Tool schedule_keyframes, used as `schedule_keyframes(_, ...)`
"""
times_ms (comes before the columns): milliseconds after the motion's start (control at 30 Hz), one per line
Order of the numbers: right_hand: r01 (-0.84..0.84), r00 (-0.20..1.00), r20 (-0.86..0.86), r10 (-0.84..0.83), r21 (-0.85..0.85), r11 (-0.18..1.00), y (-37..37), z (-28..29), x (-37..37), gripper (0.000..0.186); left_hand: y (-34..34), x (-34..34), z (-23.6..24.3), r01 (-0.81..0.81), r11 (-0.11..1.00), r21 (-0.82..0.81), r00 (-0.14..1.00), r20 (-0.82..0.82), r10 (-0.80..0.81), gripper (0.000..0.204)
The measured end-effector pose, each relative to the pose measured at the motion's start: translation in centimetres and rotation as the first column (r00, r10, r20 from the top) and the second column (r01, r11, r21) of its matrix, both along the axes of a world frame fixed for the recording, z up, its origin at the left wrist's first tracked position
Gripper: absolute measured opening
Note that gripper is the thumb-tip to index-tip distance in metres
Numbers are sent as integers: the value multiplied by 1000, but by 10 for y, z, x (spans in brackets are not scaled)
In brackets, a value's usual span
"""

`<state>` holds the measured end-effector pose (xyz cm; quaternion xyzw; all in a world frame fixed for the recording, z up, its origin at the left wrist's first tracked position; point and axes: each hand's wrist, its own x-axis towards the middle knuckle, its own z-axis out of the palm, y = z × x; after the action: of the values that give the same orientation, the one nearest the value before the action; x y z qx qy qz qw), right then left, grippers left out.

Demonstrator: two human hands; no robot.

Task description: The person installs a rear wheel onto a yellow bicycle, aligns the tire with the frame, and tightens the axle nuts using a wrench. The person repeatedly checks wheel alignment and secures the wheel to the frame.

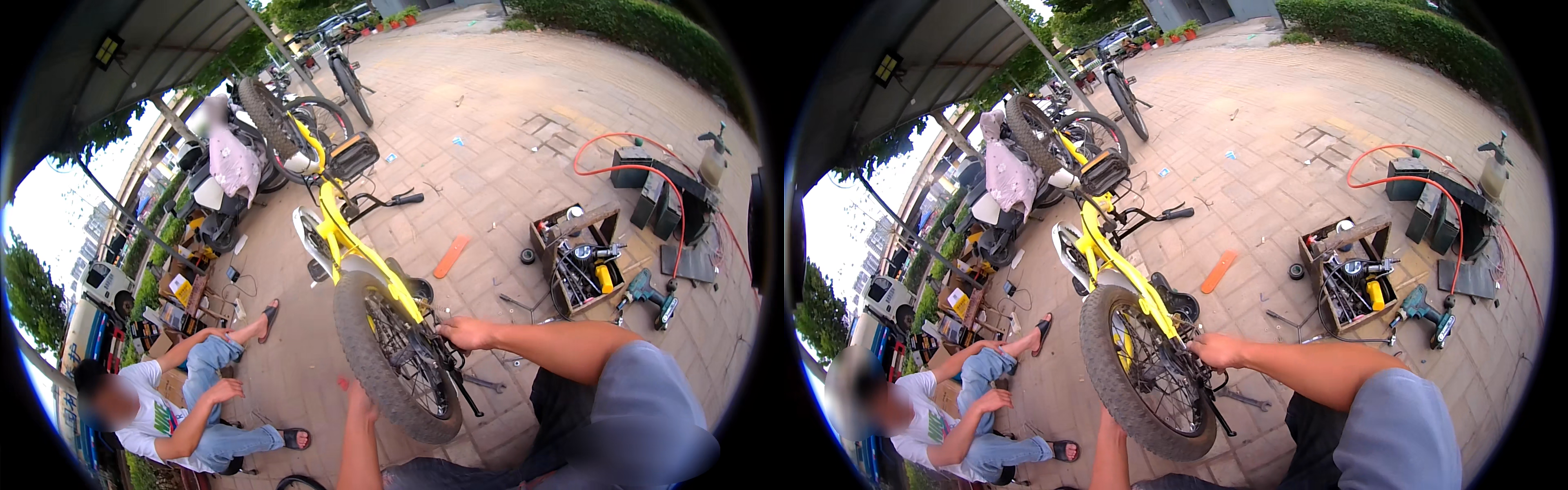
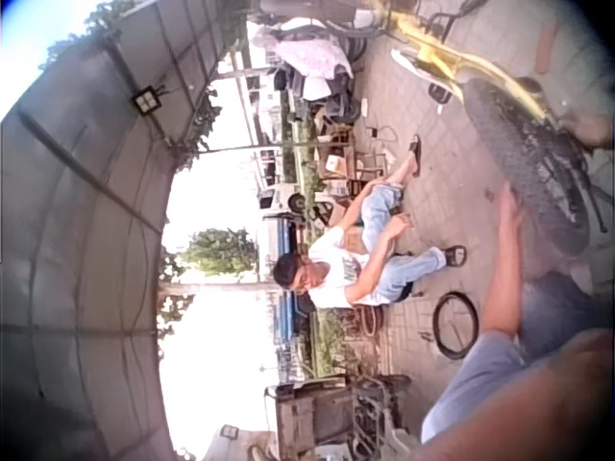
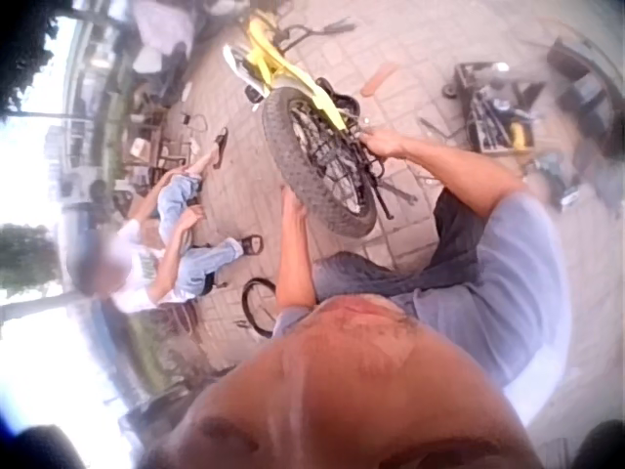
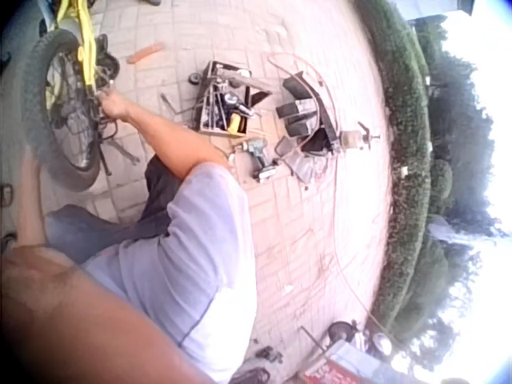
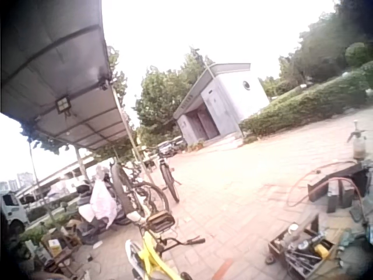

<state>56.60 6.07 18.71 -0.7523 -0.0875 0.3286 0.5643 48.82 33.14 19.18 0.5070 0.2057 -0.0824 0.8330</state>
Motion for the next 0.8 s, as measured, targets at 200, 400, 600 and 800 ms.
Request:
schedule_keyframes(200,54,991,-131,-38,117,992,-3,-2,3,37,1,0,-5,-64,998,5,998,-1,64,27)
schedule_keyframes(400,-34,999,-7,35,49,998,-4,-1,1,37,2,-2,-4,-32,999,-13,998,49,32,25)
schedule_keyframes(600,-32,999,7,31,59,998,-3,1,-1,37,-12,-4,10,-116,992,46,991,71,113,22)
schedule_keyframes(800,-9,995,-95,17,78,997,0,-3,2,39,-7,-1,6,-97,995,-31,991,87,100,23)
